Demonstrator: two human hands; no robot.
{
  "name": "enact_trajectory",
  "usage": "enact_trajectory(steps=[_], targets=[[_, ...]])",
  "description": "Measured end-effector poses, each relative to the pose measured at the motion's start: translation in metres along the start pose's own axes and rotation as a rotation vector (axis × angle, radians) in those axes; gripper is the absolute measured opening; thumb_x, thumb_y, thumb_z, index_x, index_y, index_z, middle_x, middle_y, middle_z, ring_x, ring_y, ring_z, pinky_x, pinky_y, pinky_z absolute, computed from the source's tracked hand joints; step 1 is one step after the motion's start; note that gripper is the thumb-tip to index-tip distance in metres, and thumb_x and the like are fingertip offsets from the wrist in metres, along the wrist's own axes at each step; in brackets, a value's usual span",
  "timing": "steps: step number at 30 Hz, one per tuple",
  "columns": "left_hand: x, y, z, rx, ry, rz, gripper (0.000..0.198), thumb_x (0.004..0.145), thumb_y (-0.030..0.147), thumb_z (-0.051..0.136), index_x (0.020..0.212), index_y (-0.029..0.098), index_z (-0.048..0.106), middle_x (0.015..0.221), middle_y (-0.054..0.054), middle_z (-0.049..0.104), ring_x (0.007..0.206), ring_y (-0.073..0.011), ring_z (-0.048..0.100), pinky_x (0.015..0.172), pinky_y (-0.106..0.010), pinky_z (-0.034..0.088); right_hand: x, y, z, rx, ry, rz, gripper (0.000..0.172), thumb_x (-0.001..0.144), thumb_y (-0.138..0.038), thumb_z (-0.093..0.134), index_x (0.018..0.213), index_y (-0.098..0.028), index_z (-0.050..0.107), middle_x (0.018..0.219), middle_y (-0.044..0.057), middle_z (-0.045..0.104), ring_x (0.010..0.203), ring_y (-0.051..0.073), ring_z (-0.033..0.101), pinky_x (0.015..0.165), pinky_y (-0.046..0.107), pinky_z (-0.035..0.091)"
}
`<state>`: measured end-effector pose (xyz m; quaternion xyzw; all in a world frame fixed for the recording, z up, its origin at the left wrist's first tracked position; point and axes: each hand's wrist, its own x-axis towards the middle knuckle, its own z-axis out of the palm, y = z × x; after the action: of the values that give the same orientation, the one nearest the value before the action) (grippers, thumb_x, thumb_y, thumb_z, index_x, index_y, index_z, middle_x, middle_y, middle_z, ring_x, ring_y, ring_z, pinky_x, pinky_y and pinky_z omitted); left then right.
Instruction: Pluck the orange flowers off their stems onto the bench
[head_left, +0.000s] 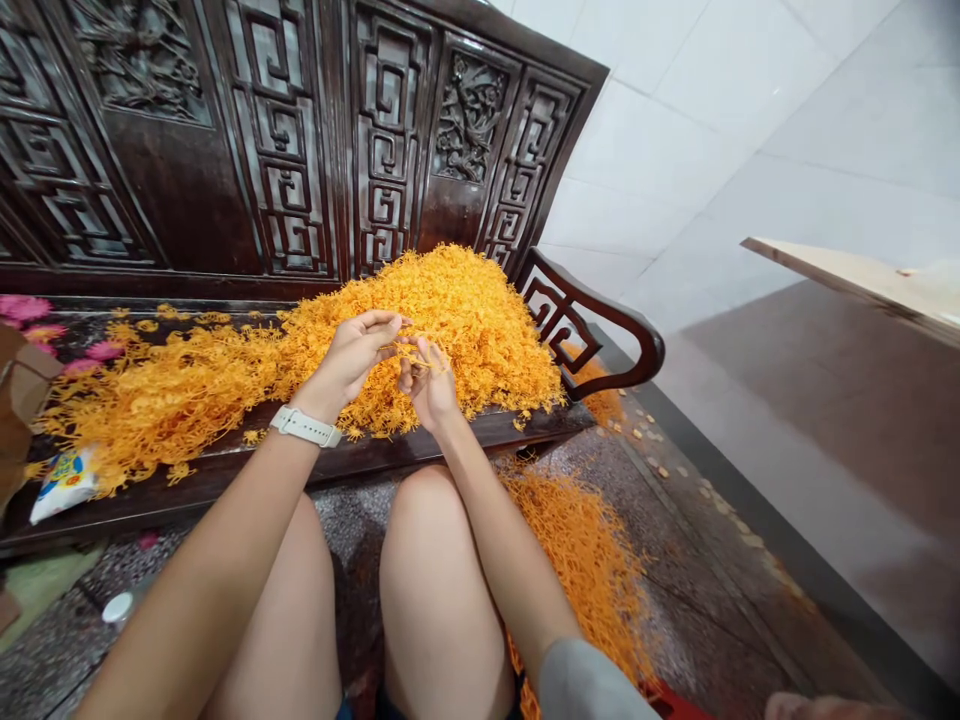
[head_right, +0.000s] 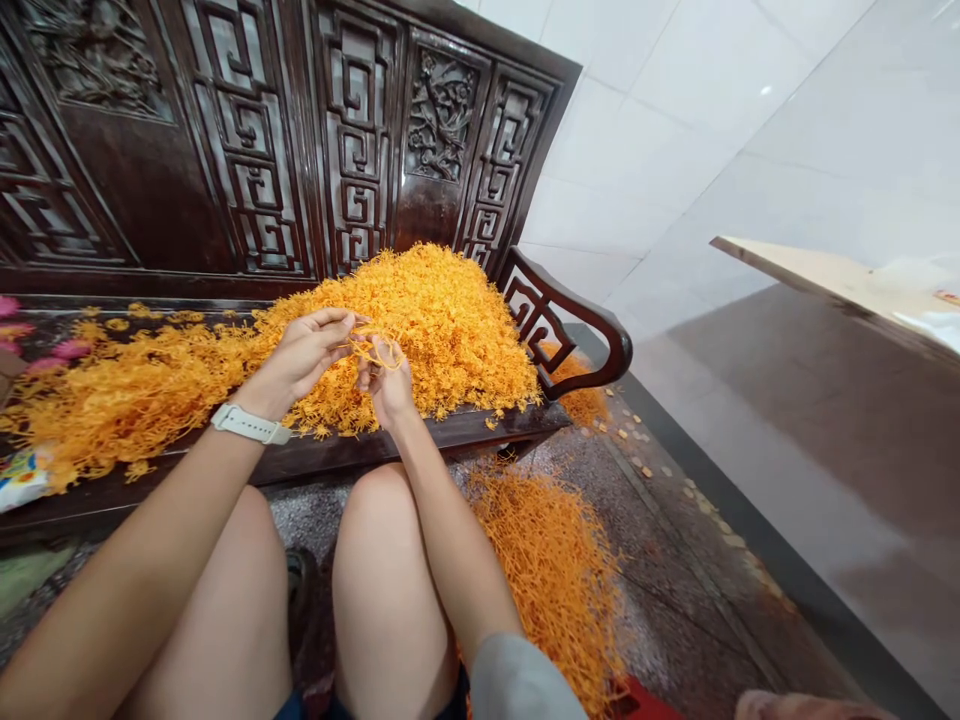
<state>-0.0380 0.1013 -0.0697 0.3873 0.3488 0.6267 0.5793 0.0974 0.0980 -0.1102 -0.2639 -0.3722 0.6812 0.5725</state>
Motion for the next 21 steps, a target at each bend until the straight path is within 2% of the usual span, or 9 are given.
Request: enact_trajectory(steps=[4, 7, 10, 13, 16, 18, 21], targets=[[0.003, 0.001, -0.005, 0.045, 0.025, -0.014, 0.025, 0.076, 0.022, 0.091, 0.098, 0.017, 0.080, 0.113, -0.010, 0.077, 0.081, -0.0115, 0.069, 0.064, -0.019, 0.056, 0.001, -0.002, -0.002, 0.007, 0.088, 0.005, 0.032, 0.091, -0.050, 0.075, 0.093, -0.023, 0.057, 0.064, -0.007, 0.058, 0.048, 0.007, 0.042, 0.048, 0.021, 0.036], [0.003, 0.003, -0.006, 0.132, 0.040, -0.037, 0.027, 0.078, 0.019, 0.090, 0.103, 0.016, 0.080, 0.099, -0.009, 0.076, 0.070, -0.0117, 0.067, 0.060, -0.022, 0.056, 0.002, -0.005, -0.003, 0.002, 0.144, 0.019, 0.028, 0.095, -0.049, 0.068, 0.094, -0.022, 0.059, 0.063, -0.006, 0.055, 0.049, 0.008, 0.041, 0.049, 0.021, 0.035], [0.002, 0.003, -0.002, 0.103, 0.125, -0.037, 0.019, 0.083, 0.010, 0.084, 0.098, 0.015, 0.074, 0.086, -0.006, 0.074, 0.067, -0.0128, 0.069, 0.063, -0.025, 0.061, 0.002, -0.008, -0.003, 0.036, 0.149, 0.026, 0.022, 0.096, -0.043, 0.064, 0.096, -0.022, 0.061, 0.065, -0.006, 0.055, 0.051, 0.009, 0.041, 0.051, 0.021, 0.036], [0.003, -0.001, 0.005, -0.114, 0.226, 0.048, 0.018, 0.089, 0.001, 0.073, 0.090, 0.017, 0.065, 0.094, -0.005, 0.074, 0.087, -0.0130, 0.076, 0.084, -0.027, 0.066, 0.001, -0.010, -0.001, 0.073, 0.082, 0.064, 0.019, 0.095, -0.040, 0.061, 0.103, -0.022, 0.064, 0.073, -0.003, 0.058, 0.056, 0.011, 0.045, 0.053, 0.023, 0.040], [0.011, -0.007, 0.004, -0.236, 0.336, 0.108, 0.022, 0.092, -0.002, 0.069, 0.087, 0.018, 0.060, 0.095, -0.003, 0.072, 0.098, -0.0116, 0.077, 0.097, -0.027, 0.064, -0.002, -0.009, 0.002, 0.054, -0.044, 0.114, 0.027, 0.092, -0.044, 0.062, 0.109, -0.023, 0.065, 0.078, -0.002, 0.061, 0.059, 0.012, 0.047, 0.053, 0.024, 0.040], [0.020, -0.010, -0.004, -0.247, 0.405, 0.128, 0.023, 0.094, -0.001, 0.068, 0.086, 0.019, 0.059, 0.094, -0.002, 0.072, 0.098, -0.0114, 0.076, 0.101, -0.027, 0.064, -0.004, -0.008, 0.003, 0.027, -0.149, 0.124, 0.034, 0.089, -0.047, 0.067, 0.112, -0.023, 0.064, 0.081, -0.001, 0.062, 0.059, 0.011, 0.047, 0.053, 0.024, 0.039], [0.037, -0.009, -0.032, -0.260, 0.511, 0.209, 0.023, 0.097, 0.002, 0.066, 0.085, 0.020, 0.058, 0.096, 0.000, 0.071, 0.102, -0.0101, 0.075, 0.107, -0.030, 0.061, -0.006, -0.006, 0.003, -0.039, -0.270, 0.117, 0.040, 0.085, -0.047, 0.073, 0.116, -0.023, 0.063, 0.082, -0.002, 0.064, 0.059, 0.011, 0.047, 0.053, 0.024, 0.040]])
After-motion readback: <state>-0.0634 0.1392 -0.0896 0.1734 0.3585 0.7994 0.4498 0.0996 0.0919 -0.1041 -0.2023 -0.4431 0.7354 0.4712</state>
